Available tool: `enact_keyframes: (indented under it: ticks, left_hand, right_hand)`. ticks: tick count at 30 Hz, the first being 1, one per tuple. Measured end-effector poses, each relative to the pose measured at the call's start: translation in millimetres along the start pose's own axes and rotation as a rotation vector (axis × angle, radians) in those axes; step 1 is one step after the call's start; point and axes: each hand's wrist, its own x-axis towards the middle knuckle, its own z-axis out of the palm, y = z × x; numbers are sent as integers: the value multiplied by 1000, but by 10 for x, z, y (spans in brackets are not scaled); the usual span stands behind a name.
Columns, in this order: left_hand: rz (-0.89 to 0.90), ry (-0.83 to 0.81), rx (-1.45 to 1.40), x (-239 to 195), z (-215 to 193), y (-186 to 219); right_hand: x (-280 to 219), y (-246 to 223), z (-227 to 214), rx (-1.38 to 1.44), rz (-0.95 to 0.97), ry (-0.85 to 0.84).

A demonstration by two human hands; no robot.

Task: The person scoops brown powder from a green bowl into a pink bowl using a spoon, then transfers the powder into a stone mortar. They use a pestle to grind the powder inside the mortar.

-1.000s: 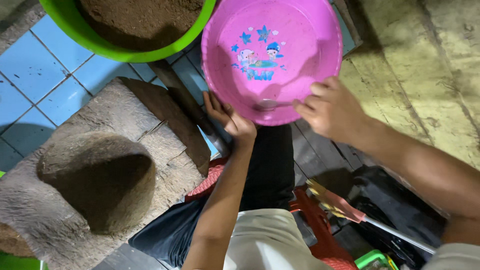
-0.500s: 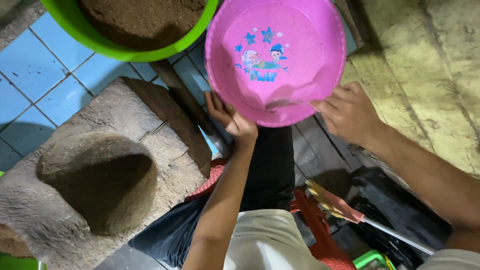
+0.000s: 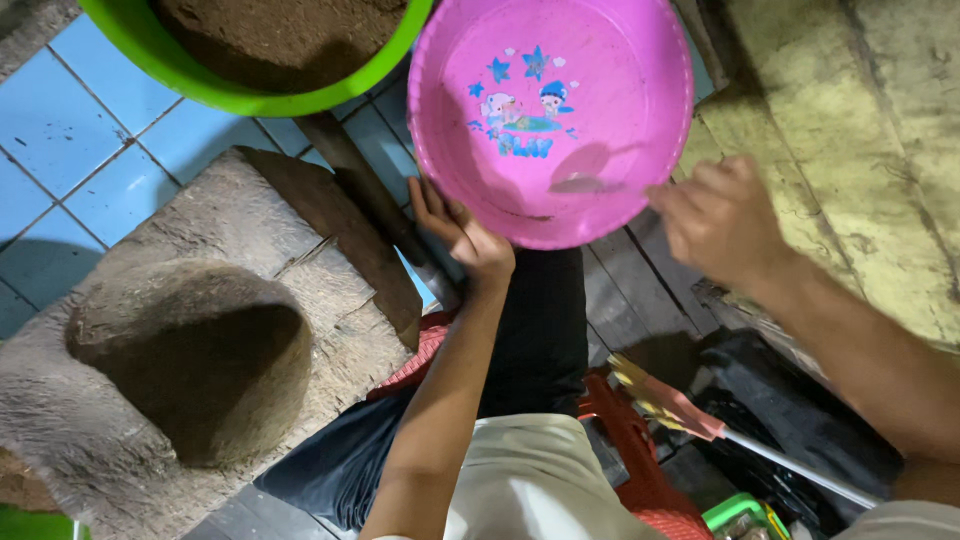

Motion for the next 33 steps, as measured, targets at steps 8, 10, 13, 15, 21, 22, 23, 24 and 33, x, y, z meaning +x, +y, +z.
enact_keyframes:
  ticks: [8, 10, 13, 15, 21, 22, 23, 24, 33]
  left_hand:
    - [16, -35, 73, -5, -41, 24]
    - [25, -19, 16, -14, 7, -14]
    - [22, 1, -46, -24, 39, 28]
    - [9, 6, -53, -33, 47, 41]
    - [25, 24, -41, -56, 39, -2]
    - [27, 47, -42, -45, 69, 16]
    - [29, 70, -43, -34, 101, 36]
    - [32, 72, -43, -34, 88, 17]
    - [2, 42, -41, -27, 69, -79]
  right_hand:
    - [318, -134, -236, -124, -84, -197]
    - [473, -217, -322, -133, -57, -229]
    - [489, -246, -220, -124, -20, -261]
    - [518, -269, -172, -107, -9, -261]
    - [802, -389, -181, 210, 263, -532]
    - [824, -404, -127, 310, 331, -520]
    - [846, -419, -74, 410, 399, -508]
    - [895, -451, -44, 410, 396, -506]
    - [1082, -447, 628, 873, 646, -104]
